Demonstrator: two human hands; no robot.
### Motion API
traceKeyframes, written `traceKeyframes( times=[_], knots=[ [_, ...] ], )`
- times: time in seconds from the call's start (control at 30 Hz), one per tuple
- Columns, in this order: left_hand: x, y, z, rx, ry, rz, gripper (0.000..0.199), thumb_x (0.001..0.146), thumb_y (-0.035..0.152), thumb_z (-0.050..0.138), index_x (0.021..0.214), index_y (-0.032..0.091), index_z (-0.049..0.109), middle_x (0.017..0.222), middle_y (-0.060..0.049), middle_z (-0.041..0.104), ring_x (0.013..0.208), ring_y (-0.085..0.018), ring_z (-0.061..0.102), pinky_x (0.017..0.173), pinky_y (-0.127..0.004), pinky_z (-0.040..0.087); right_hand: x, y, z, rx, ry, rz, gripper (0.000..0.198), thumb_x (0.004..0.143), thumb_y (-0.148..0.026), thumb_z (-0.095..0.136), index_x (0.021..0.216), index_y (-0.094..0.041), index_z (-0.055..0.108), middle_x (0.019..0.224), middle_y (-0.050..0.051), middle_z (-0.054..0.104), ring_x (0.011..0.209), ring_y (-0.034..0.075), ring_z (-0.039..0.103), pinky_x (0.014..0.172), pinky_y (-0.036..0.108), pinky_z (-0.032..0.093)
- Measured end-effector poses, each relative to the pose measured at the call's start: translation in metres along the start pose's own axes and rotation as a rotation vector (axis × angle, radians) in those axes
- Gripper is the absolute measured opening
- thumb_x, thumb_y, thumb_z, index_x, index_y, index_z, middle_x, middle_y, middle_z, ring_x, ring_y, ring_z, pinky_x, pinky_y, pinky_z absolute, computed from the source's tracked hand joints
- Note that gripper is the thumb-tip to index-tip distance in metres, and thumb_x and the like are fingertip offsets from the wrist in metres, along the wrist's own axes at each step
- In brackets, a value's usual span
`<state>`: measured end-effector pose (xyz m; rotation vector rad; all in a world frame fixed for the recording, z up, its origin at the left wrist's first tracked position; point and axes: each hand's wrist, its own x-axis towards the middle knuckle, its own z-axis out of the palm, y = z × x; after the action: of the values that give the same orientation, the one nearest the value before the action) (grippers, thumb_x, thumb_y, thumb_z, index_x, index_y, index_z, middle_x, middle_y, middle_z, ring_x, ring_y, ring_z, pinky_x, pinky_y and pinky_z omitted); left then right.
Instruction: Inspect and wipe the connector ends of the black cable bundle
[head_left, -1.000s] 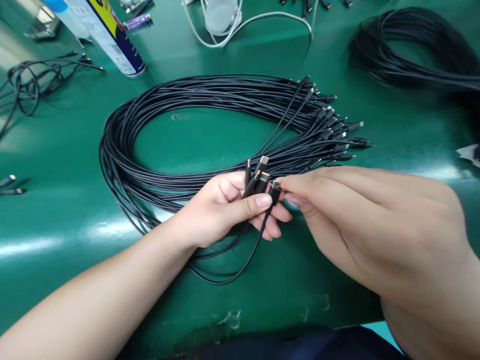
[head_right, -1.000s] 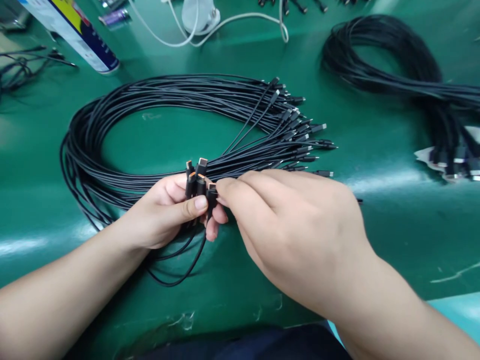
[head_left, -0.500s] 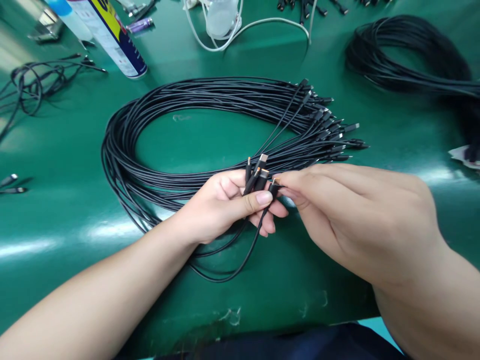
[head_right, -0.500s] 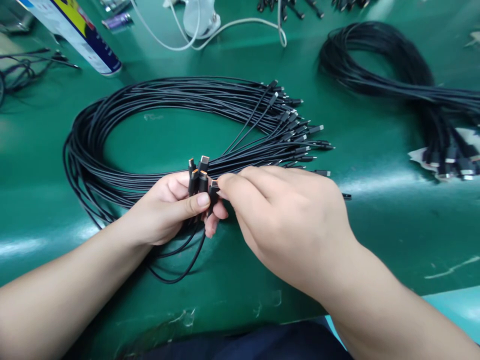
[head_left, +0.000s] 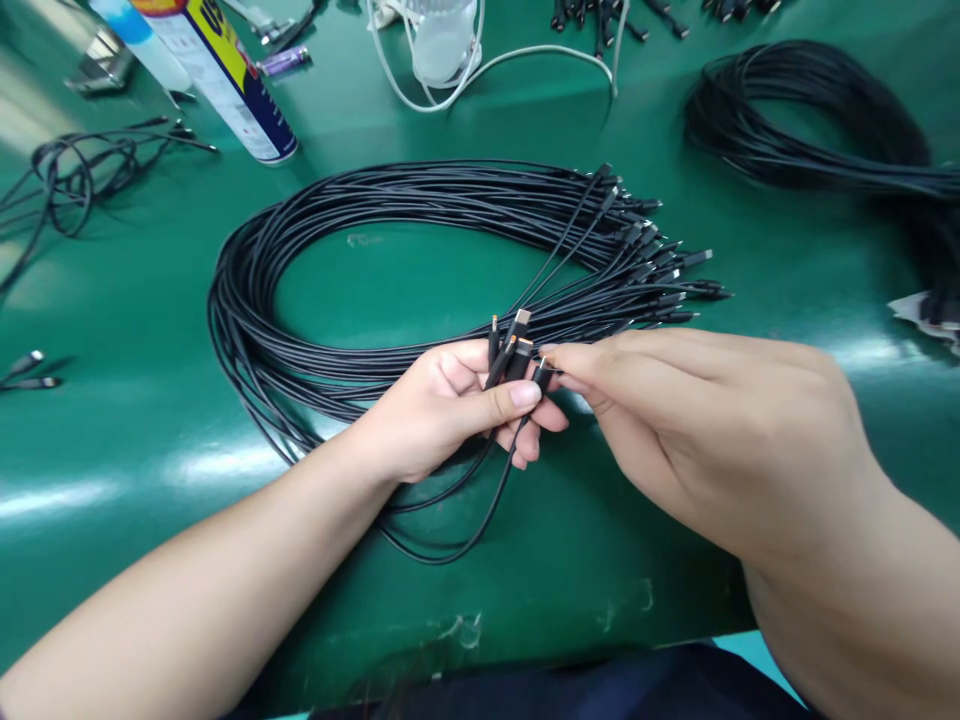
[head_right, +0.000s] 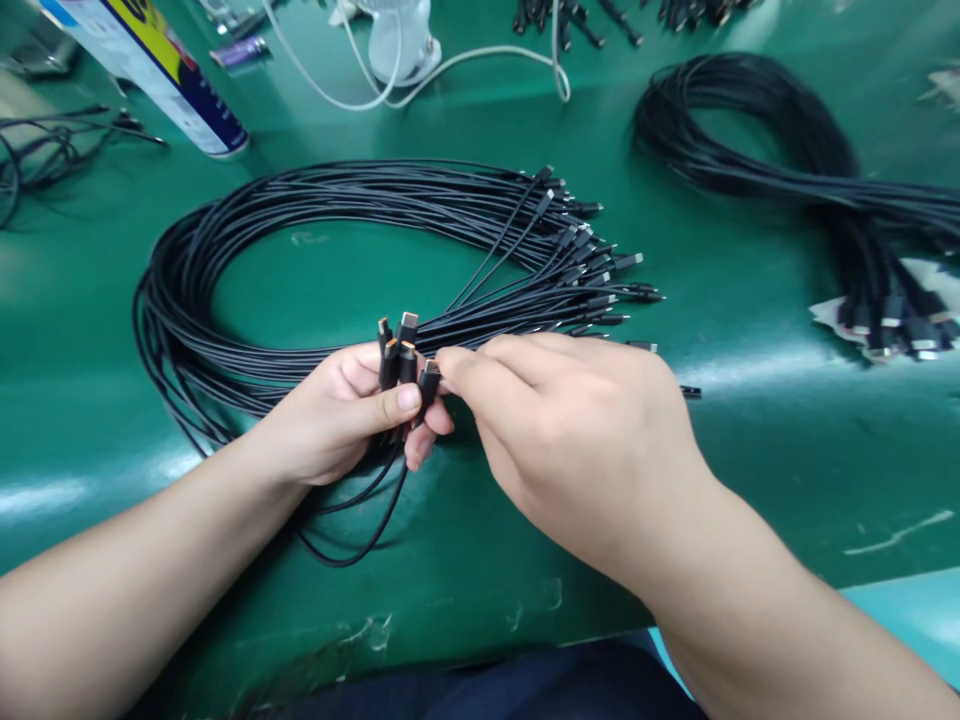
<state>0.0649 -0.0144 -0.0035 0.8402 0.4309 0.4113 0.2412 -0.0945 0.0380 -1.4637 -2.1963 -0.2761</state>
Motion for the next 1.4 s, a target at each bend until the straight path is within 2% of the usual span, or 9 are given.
traceKeyframes(
  times=[0.3, 0.7, 0.9, 1.03, 1.4],
  knots=[
    [0.0001, 0.0002, 0.0003, 0.036, 0.007, 0.01, 0.014, 0.081, 0.023, 0.073, 0.089, 0.012, 0.068, 0.077, -0.005, 0.075, 0.056, -0.01, 0.066, 0.052, -0.02, 0.052, 0.0009, -0.0002, -0.0017, 0.023, -0.064, 0.039, 0.027, 0.091, -0.011, 0.049, 0.098, -0.021, 0.073, 0.086, 0.001, 0.077, 0.073, 0.019, 0.072, 0.057, 0.03, 0.046],
    [-0.0003, 0.0001, 0.0002, 0.059, 0.013, -0.009, 0.019, 0.081, 0.026, 0.073, 0.093, 0.012, 0.067, 0.078, -0.006, 0.074, 0.057, -0.012, 0.066, 0.054, -0.022, 0.053, 0.0007, -0.0004, -0.0057, -0.012, -0.057, 0.009, 0.025, 0.091, -0.012, 0.051, 0.094, -0.02, 0.074, 0.079, 0.002, 0.076, 0.066, 0.019, 0.07, 0.053, 0.032, 0.039],
    [-0.0005, 0.0008, 0.0006, 0.037, -0.015, -0.001, 0.015, 0.083, 0.024, 0.071, 0.092, 0.012, 0.067, 0.078, -0.005, 0.074, 0.058, -0.011, 0.066, 0.055, -0.021, 0.054, 0.0011, 0.0003, -0.0052, -0.035, -0.049, -0.001, 0.025, 0.092, -0.014, 0.05, 0.097, -0.021, 0.073, 0.076, 0.0, 0.075, 0.062, 0.017, 0.068, 0.052, 0.032, 0.039],
    [-0.0002, 0.0008, 0.0003, 0.025, -0.025, -0.004, 0.014, 0.083, 0.023, 0.07, 0.092, 0.012, 0.067, 0.079, -0.005, 0.075, 0.058, -0.011, 0.066, 0.055, -0.021, 0.055, 0.0012, -0.0007, -0.0066, -0.08, -0.039, 0.002, 0.021, 0.09, -0.014, 0.053, 0.092, -0.021, 0.073, 0.075, 0.0, 0.074, 0.057, 0.015, 0.064, 0.051, 0.031, 0.039],
    [0.0001, 0.0013, 0.0016, 0.051, 0.009, -0.008, 0.018, 0.08, 0.026, 0.074, 0.088, 0.012, 0.066, 0.075, -0.005, 0.074, 0.056, -0.011, 0.066, 0.054, -0.02, 0.053, -0.0001, -0.0035, -0.0046, -0.01, -0.057, 0.022, 0.024, 0.091, -0.014, 0.049, 0.08, -0.017, 0.07, 0.077, 0.005, 0.074, 0.057, 0.017, 0.065, 0.051, 0.031, 0.04]
  ],
)
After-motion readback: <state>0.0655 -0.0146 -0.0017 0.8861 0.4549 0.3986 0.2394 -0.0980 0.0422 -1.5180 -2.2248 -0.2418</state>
